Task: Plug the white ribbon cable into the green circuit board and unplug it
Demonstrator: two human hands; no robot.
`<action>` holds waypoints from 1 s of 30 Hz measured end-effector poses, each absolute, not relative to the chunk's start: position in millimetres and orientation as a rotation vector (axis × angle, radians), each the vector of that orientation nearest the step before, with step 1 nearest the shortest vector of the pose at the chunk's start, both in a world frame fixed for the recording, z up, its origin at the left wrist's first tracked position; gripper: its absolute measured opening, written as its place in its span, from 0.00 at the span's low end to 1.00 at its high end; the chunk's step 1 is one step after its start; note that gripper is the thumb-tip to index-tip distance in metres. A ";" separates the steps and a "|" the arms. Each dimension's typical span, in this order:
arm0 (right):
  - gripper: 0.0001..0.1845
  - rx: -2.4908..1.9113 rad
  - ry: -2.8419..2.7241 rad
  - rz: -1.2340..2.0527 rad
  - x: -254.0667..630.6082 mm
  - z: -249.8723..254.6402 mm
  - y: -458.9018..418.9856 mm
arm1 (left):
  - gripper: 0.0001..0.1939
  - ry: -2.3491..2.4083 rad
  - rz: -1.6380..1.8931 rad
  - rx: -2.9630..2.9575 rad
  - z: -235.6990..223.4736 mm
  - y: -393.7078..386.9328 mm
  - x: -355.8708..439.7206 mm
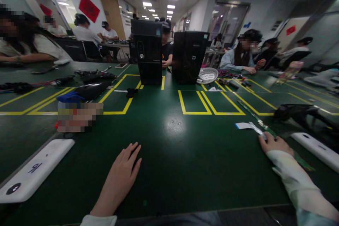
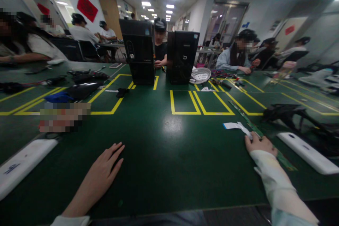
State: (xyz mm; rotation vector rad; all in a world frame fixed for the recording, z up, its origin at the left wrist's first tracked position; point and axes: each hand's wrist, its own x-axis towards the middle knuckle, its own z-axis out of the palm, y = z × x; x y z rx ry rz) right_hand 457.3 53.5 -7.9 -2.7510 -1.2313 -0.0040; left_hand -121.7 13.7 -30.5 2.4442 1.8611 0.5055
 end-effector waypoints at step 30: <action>0.29 -2.513 -1.783 -0.162 478.1 -26.3 59.2 | 0.26 1.873 0.547 2.452 -30.6 12.6 -119.2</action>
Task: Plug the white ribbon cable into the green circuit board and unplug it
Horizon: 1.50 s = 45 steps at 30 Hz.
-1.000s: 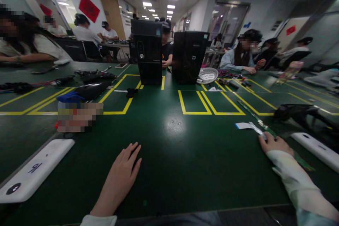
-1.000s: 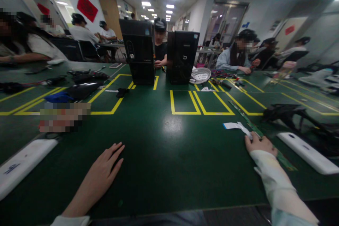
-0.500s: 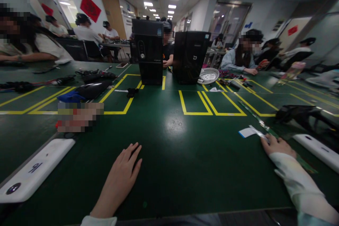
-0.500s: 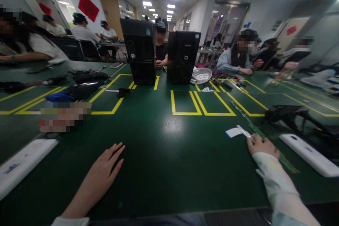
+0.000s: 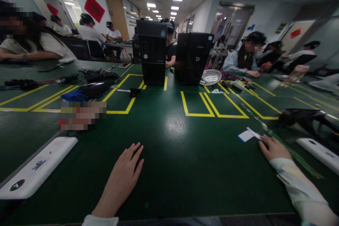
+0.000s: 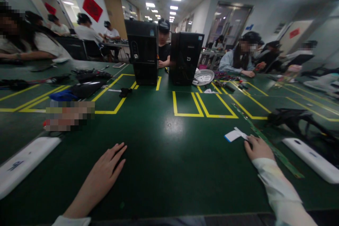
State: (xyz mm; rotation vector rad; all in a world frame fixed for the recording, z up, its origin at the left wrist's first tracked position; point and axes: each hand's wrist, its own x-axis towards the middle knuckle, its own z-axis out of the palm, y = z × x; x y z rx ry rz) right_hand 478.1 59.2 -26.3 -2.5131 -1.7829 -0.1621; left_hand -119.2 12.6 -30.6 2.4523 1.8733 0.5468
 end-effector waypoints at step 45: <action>0.30 -0.920 -2.728 0.146 150.7 -4.0 62.7 | 0.28 2.247 0.379 2.234 -28.3 13.9 -124.6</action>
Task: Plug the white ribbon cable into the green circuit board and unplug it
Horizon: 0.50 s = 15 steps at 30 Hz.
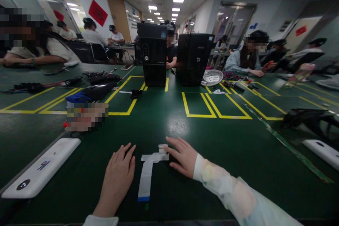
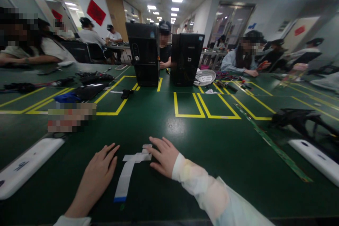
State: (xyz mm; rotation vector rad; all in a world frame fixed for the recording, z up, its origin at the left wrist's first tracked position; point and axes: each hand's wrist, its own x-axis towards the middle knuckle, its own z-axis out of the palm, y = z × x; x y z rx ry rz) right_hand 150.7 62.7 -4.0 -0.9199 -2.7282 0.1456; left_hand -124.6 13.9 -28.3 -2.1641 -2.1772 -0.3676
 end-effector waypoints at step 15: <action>0.35 -2.641 -1.329 -0.350 435.1 -21.2 115.2 | 0.28 -2.192 -0.399 -2.178 -28.9 14.1 -124.2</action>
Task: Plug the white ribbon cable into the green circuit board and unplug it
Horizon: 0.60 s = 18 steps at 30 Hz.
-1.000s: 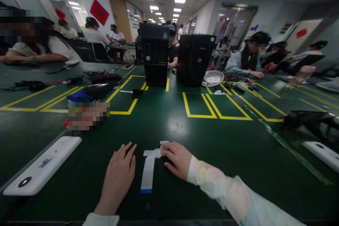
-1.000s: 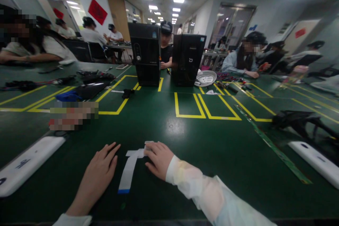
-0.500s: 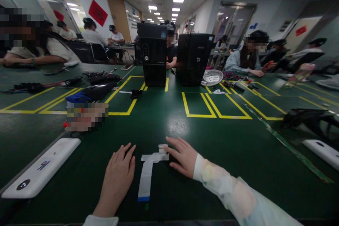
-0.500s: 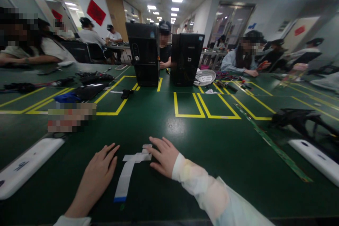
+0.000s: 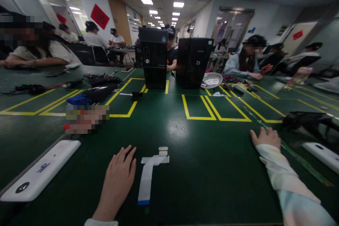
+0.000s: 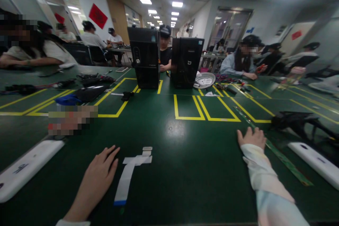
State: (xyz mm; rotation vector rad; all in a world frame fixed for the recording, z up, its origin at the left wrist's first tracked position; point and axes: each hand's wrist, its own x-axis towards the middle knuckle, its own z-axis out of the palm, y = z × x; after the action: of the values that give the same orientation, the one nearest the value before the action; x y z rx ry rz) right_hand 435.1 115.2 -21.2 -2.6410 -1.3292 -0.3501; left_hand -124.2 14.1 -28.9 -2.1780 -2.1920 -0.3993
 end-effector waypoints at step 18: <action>0.38 -2.621 -1.528 -0.089 466.3 -24.5 86.0 | 0.29 -2.208 -0.385 -2.195 -32.7 16.3 -126.4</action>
State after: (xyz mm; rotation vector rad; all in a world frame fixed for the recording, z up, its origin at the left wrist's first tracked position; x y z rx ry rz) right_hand 466.3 86.0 -24.5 -2.6214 -1.5278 -0.0894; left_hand -126.4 16.3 -32.7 -2.1949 -2.2080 -0.3853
